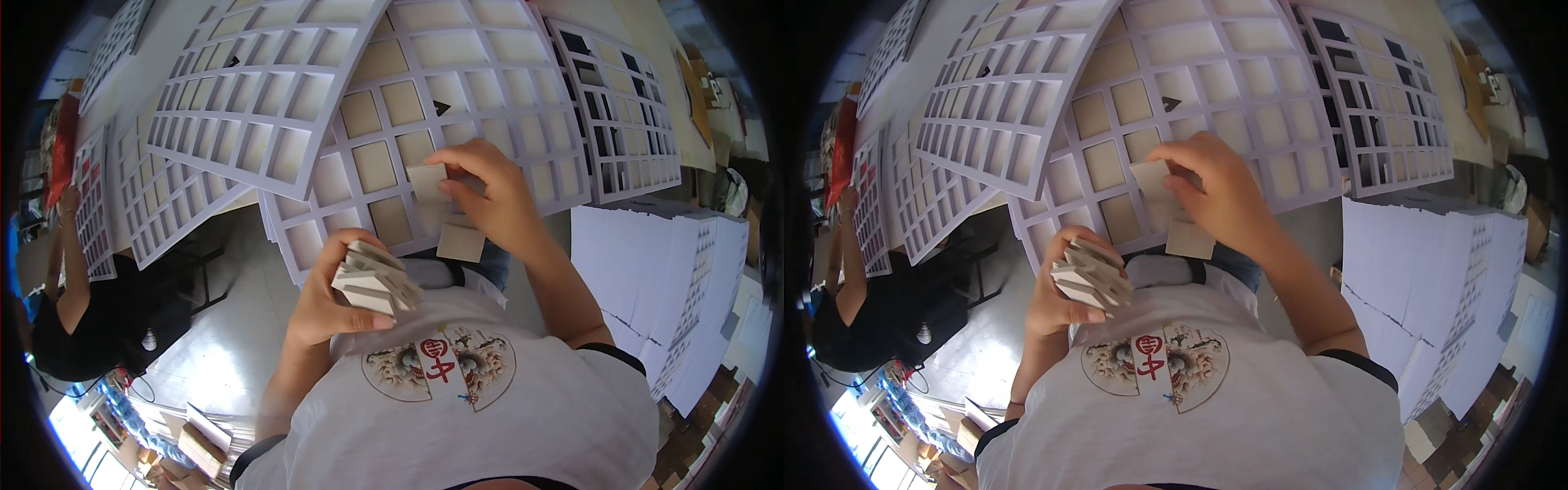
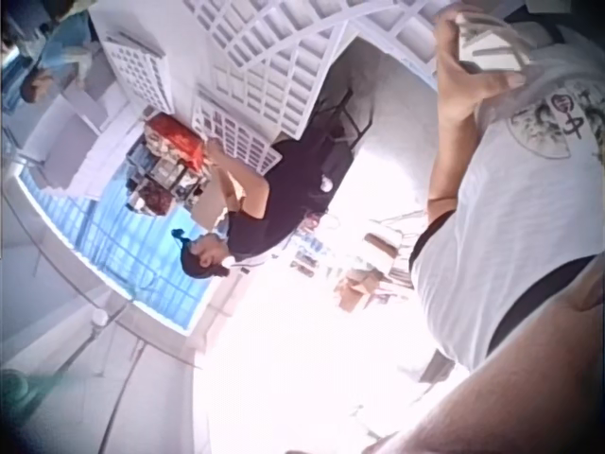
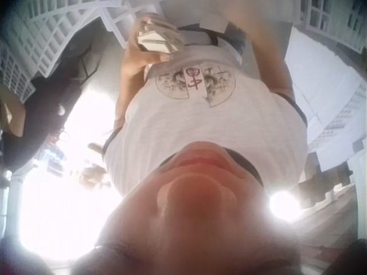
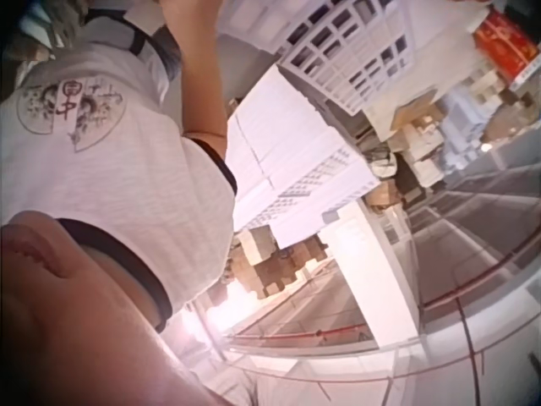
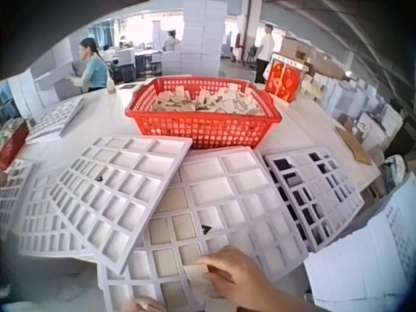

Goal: The person places small folded paper pieces into the compartments of white grid-like paper trays. They repeatedly pick up pieces from a red basket and insert them into the slots of the trays, which are stacked on a table. The person handles the trays and pieces by hand throughout the process.

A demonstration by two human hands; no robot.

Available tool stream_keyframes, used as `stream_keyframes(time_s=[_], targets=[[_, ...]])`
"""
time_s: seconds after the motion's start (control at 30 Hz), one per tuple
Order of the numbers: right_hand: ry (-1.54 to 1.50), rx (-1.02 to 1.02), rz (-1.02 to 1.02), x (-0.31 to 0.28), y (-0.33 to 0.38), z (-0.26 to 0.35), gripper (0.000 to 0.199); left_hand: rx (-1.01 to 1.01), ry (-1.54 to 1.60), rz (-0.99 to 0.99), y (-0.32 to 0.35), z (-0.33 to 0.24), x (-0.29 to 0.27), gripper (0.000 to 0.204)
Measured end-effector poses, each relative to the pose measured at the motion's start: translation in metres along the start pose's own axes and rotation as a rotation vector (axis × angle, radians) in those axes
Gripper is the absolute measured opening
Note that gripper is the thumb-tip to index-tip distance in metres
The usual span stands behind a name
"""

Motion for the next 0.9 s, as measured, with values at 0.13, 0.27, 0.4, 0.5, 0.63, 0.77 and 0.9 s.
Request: stream_keyframes(time_s=[0.13, 0.27, 0.4, 0.5, 0.63, 0.77, 0.9], targets=[[-0.014, -0.027, -0.017, -0.001, -0.008, -0.004, 0.03, -0.202, -0.07, 0.129, 0.002, -0.006, 0.017, 0.078], [-0.133, 0.079, 0.028, -0.009, -0.01, -0.011, 0.026, -0.363, -0.086, 0.232, -0.011, -0.004, 0.035, 0.074], [-0.106, 0.033, 0.035, -0.003, -0.007, -0.011, 0.018, -0.48, -0.098, 0.272, -0.015, 0.001, 0.05, 0.071], [0.014, -0.083, 0.035, -0.004, -0.006, -0.009, 0.017, -0.49, -0.133, 0.287, -0.022, 0.007, 0.057, 0.077], [0.231, -0.333, 0.061, -0.011, -0.006, -0.009, 0.016, -0.473, 0.036, 0.245, -0.029, 0.011, 0.068, 0.079], [0.166, -0.372, 0.059, -0.012, -0.008, -0.007, 0.012, -0.398, 0.21, 0.252, -0.04, 0.03, 0.065, 0.08], [0.052, -0.286, 0.144, -0.01, -0.011, -0.008, 0.012, -0.331, 0.224, 0.176, -0.047, 0.025, 0.074, 0.082]])
Point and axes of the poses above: each hand's wrist, its own y-axis away from the middle knuckle, its own x-axis out of the palm, z = x × y, the point moved 3 cm from there along -y, towards the middle knuckle, and after that the axes turned 4 degrees about -x, right-handed, at the moved point
